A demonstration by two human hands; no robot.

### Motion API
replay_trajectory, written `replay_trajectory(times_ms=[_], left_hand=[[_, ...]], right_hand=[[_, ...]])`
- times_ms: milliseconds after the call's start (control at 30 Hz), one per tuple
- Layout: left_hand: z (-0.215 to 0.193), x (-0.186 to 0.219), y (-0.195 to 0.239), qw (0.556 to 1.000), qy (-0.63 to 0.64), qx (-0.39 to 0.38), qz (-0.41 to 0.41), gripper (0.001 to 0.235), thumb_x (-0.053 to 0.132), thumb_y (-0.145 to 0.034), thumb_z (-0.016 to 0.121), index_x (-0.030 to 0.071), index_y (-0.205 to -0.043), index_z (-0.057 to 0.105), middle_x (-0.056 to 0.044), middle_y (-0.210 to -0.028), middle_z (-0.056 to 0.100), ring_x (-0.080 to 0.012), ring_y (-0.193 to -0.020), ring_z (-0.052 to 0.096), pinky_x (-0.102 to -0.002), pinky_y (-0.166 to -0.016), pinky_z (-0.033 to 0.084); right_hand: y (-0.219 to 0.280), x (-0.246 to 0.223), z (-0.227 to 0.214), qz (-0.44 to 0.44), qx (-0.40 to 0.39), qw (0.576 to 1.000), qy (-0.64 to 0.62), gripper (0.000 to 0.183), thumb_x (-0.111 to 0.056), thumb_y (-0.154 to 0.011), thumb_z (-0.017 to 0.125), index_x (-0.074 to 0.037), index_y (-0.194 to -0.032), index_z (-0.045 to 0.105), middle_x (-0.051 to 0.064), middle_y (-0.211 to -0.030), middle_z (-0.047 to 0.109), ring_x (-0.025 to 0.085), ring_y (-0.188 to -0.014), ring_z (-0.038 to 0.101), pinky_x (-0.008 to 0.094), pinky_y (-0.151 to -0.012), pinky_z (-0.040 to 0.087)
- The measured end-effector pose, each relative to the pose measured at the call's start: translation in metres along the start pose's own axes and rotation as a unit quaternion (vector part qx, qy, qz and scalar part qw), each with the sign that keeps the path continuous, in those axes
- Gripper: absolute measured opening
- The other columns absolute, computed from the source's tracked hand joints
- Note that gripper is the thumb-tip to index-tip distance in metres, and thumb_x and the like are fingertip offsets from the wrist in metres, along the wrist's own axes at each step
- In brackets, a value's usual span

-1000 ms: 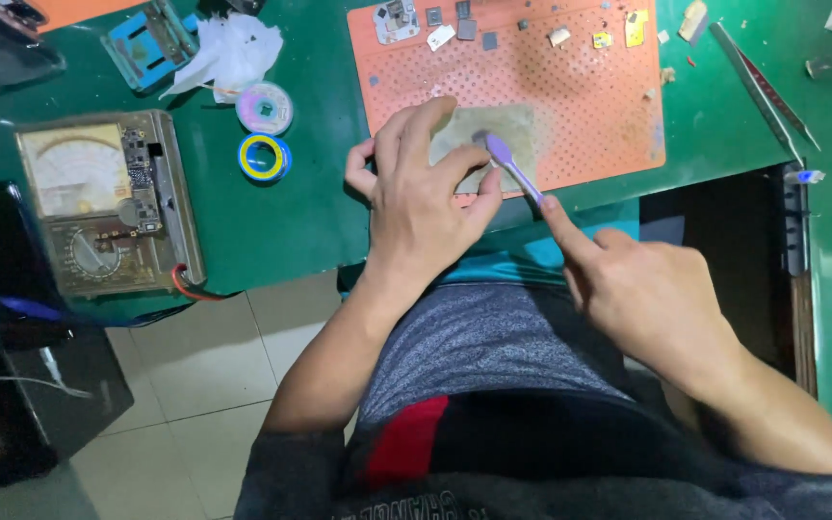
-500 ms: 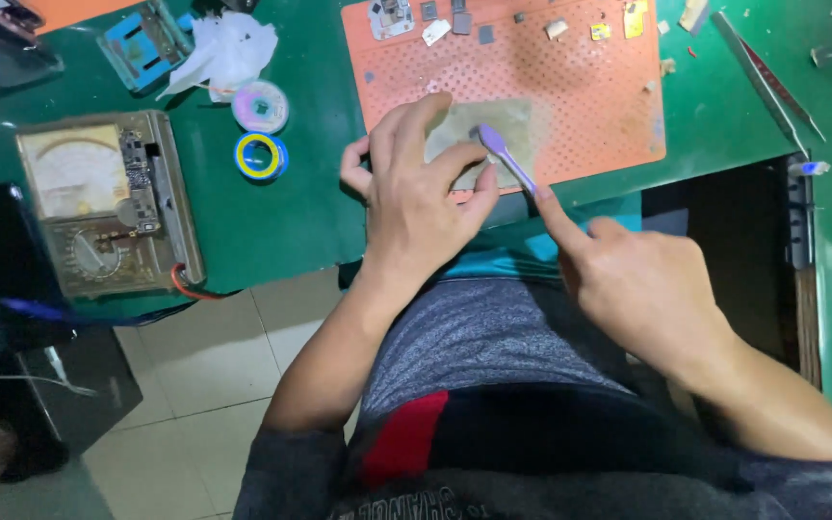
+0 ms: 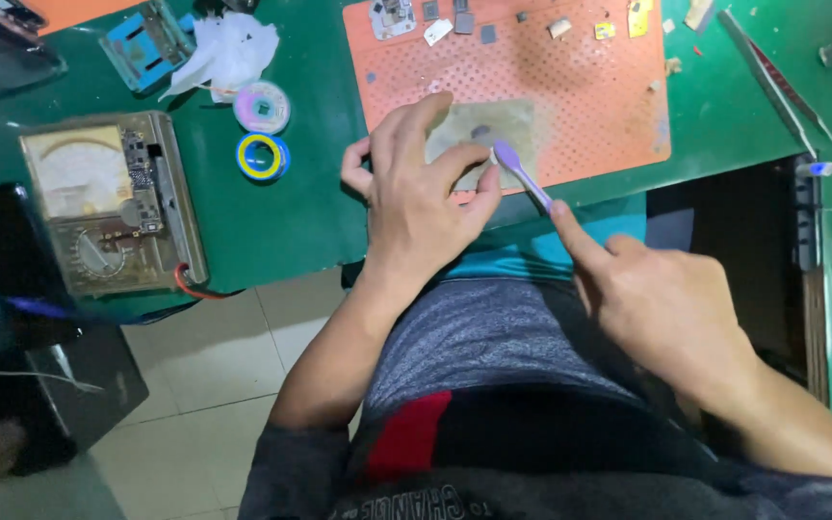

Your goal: The person cleans a small electronic component and a metal stencil using a toothbrush and a tissue. They scrub the surfaces, wipe them clean, and inspect the items before placing the stencil on the workbench.

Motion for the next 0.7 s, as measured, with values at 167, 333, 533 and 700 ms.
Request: replay_trajectory(times_ms=[167, 333, 533, 700], left_hand=[[-0.004, 0.006, -0.004, 1.0, 0.013, 0.0, 0.016, 0.004, 0.022, -0.068, 0.068, 0.024, -0.069, 0.064, -0.001, -0.109, 0.05, -0.0217, -0.104, 0.047, -0.041, -0.081, 0.022], [-0.003, 0.007, -0.002, 1.0, 0.022, -0.001, 0.02, 0.005, 0.023, -0.069, 0.068, 0.026, -0.07, 0.064, 0.0, -0.11, 0.051, -0.0205, -0.104, 0.048, -0.04, -0.082, 0.021], [-0.005, 0.004, -0.003, 1.0, 0.001, -0.011, 0.016, 0.004, 0.024, -0.071, 0.064, 0.022, -0.072, 0.062, -0.005, -0.113, 0.047, -0.0234, -0.105, 0.047, -0.041, -0.079, 0.021], [0.005, 0.004, -0.004, 0.999, -0.017, -0.042, 0.011, 0.011, 0.031, -0.074, 0.064, 0.021, -0.076, 0.06, -0.005, -0.116, 0.046, -0.0226, -0.105, 0.046, -0.042, -0.079, 0.021]], right_hand=[[0.005, -0.002, 0.002, -0.019, 0.017, 1.0, -0.012, 0.05, -0.031, -0.08, 0.045, -0.025, -0.129, 0.042, 0.0, -0.051, 0.046, 0.024, -0.028, 0.044, 0.034, -0.024, 0.028], [-0.006, 0.003, -0.002, 0.03, 0.025, 0.999, -0.007, 0.051, -0.034, -0.079, 0.046, -0.03, -0.129, 0.041, -0.003, -0.054, 0.047, 0.023, -0.033, 0.051, 0.034, -0.026, 0.038], [0.013, 0.016, 0.008, 0.025, 0.007, 0.994, -0.106, 0.052, -0.03, -0.08, 0.048, -0.032, -0.131, 0.038, -0.004, -0.059, 0.049, 0.023, -0.046, 0.052, 0.035, -0.03, 0.037], [0.021, 0.038, -0.002, 0.067, 0.133, 0.935, -0.323, 0.04, -0.011, -0.089, 0.05, -0.015, -0.128, 0.047, 0.004, -0.064, 0.044, 0.019, -0.053, 0.039, 0.03, -0.05, 0.037]])
Point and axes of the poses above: each hand's wrist, its own y-axis away from the middle knuckle, its own z-axis out of the palm, x = y × z, the point moved 10 cm from there along -y, towards the middle knuckle
